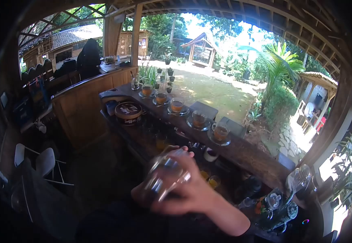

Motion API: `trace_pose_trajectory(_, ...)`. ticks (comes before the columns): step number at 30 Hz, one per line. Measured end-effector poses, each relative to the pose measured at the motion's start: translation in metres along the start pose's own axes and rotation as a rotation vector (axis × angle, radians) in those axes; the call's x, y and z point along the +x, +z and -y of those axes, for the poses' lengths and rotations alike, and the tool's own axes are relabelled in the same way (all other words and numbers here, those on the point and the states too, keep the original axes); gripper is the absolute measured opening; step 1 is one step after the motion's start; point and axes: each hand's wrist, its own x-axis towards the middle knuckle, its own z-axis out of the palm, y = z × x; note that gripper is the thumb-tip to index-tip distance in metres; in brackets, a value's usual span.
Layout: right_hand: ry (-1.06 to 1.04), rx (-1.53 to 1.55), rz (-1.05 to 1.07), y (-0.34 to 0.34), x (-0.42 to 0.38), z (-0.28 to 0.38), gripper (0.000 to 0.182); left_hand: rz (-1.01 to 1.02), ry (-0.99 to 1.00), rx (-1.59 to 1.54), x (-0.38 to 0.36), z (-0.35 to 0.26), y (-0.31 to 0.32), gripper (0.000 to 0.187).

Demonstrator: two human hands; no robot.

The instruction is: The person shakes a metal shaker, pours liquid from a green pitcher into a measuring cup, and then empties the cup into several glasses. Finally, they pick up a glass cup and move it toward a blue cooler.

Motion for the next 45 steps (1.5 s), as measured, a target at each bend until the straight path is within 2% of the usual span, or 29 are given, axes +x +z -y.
trace_pose_trajectory(1, -0.136, 0.007, 0.026, -0.001, 0.010, 0.020, 0.051, -0.160, 0.048, 0.333, -0.002, -0.013, 0.006, 0.037)
trace_pose_trajectory(2, -0.258, -0.016, 0.024, 0.002, 0.017, 0.033, 0.045, 0.306, 0.020, 0.440, 0.009, -0.010, 0.036, 0.031)
trace_pose_trajectory(3, -0.334, -0.026, 0.000, 0.006, 0.021, 0.038, 0.039, 0.420, 0.039, 0.510, 0.009, -0.005, 0.060, 0.032)
trace_pose_trajectory(5, -0.384, -0.022, -0.047, 0.013, 0.013, 0.022, 0.037, 0.140, 0.176, 0.433, 0.009, 0.000, 0.077, 0.031)
trace_pose_trajectory(7, 0.049, 0.211, -0.034, 0.015, 0.008, -0.010, 0.051, -0.175, 0.122, 0.300, 0.011, -0.022, 0.043, 0.030)
trace_pose_trajectory(9, 0.387, 0.168, -0.174, 0.039, -0.008, -0.051, 0.061, -0.354, 0.163, 0.246, 0.013, -0.024, 0.027, 0.031)
trace_pose_trajectory(11, 0.568, 0.270, -0.352, 0.046, -0.003, -0.058, 0.056, -0.485, 0.264, 0.250, 0.017, -0.025, 0.024, 0.033)
trace_pose_trajectory(13, 0.149, 0.060, -0.053, 0.036, 0.016, -0.045, 0.041, -0.383, 0.138, 0.287, 0.003, -0.056, 0.029, 0.032)
trace_pose_trajectory(14, 0.060, 0.130, -0.011, 0.033, 0.028, -0.024, 0.036, -0.314, 0.036, 0.298, -0.003, -0.070, 0.030, 0.032)
trace_pose_trajectory(15, -0.032, 0.121, 0.005, 0.038, 0.035, -0.017, 0.032, -0.022, 0.044, 0.416, 0.007, -0.073, 0.044, 0.031)
trace_pose_trajectory(17, -0.158, 0.090, -0.027, 0.053, 0.046, -0.022, 0.031, 0.135, 0.069, 0.351, 0.009, -0.067, 0.081, 0.029)
trace_pose_trajectory(19, -0.224, 0.037, -0.124, 0.069, 0.054, -0.047, 0.038, -0.080, 0.108, 0.296, 0.011, -0.092, 0.048, 0.031)
trace_pose_trajectory(21, 0.145, 0.005, -0.028, 0.087, 0.034, -0.087, 0.059, -0.125, 0.200, 0.246, -0.006, -0.093, 0.016, 0.028)
trace_pose_trajectory(22, 0.423, 0.155, -0.202, 0.101, 0.025, -0.103, 0.061, -0.148, 0.288, 0.199, -0.005, -0.095, 0.014, 0.026)
trace_pose_trajectory(23, 0.549, 0.140, -0.232, 0.108, 0.012, -0.111, 0.077, -0.416, 0.206, 0.263, -0.001, -0.101, 0.016, 0.028)
trace_pose_trajectory(24, 0.400, 0.135, -0.249, 0.109, 0.020, -0.109, 0.073, -0.140, 0.062, -0.131, -0.004, -0.110, 0.001, 0.029)
trace_pose_trajectory(27, -0.124, -0.102, -0.067, 0.108, 0.067, -0.077, 0.055, -0.228, 0.083, 0.207, -0.008, -0.146, 0.024, 0.033)
trace_pose_trajectory(29, -0.174, -0.073, 0.049, 0.119, 0.074, -0.059, 0.048, 0.252, -0.092, 0.341, 0.000, -0.156, 0.044, 0.032)
trace_pose_trajectory(31, -0.179, -0.059, -0.003, 0.133, 0.076, -0.071, 0.045, 0.269, -0.108, 0.341, -0.005, -0.165, 0.035, 0.030)
trace_pose_trajectory(32, -0.076, -0.039, 0.005, 0.139, 0.066, -0.091, 0.049, -0.130, 0.069, 0.330, -0.014, -0.168, 0.023, 0.031)
trace_pose_trajectory(34, 0.282, 0.085, -0.093, 0.151, 0.030, -0.130, 0.059, -0.399, 0.215, 0.270, -0.022, -0.181, -0.025, 0.035)
trace_pose_trajectory(35, 0.526, 0.174, -0.204, 0.155, 0.013, -0.144, 0.064, -0.256, 0.186, 0.231, -0.017, -0.187, -0.052, 0.039)
trace_pose_trajectory(37, 0.568, 0.307, -0.445, 0.148, -0.004, -0.152, 0.067, -0.673, 0.126, 0.308, -0.001, -0.169, -0.017, 0.039)
trace_pose_trajectory(39, 0.330, 0.079, -0.175, 0.109, 0.028, -0.119, 0.061, -0.357, 0.102, 0.394, 0.011, -0.158, -0.006, 0.036)
trace_pose_trajectory(40, 0.609, 0.331, -0.100, 0.086, 0.046, -0.085, 0.045, -0.255, 0.039, 0.383, 0.017, -0.154, 0.001, 0.034)
trace_pose_trajectory(41, 0.393, 0.110, -0.022, 0.080, 0.051, -0.067, 0.043, -0.142, 0.000, 0.415, 0.029, -0.150, 0.017, 0.033)
trace_pose_trajectory(43, 0.181, -0.073, -0.076, 0.082, 0.035, -0.052, 0.040, 0.008, -0.104, 0.483, 0.038, -0.126, 0.052, 0.033)
trace_pose_trajectory(44, 0.213, -0.063, -0.161, 0.081, 0.020, -0.050, 0.040, -0.041, -0.172, 0.473, 0.049, -0.118, 0.043, 0.034)
trace_pose_trajectory(45, 0.243, -0.293, -0.131, 0.071, 0.013, -0.048, 0.053, -0.094, -0.235, 0.456, 0.062, -0.109, 0.026, 0.035)
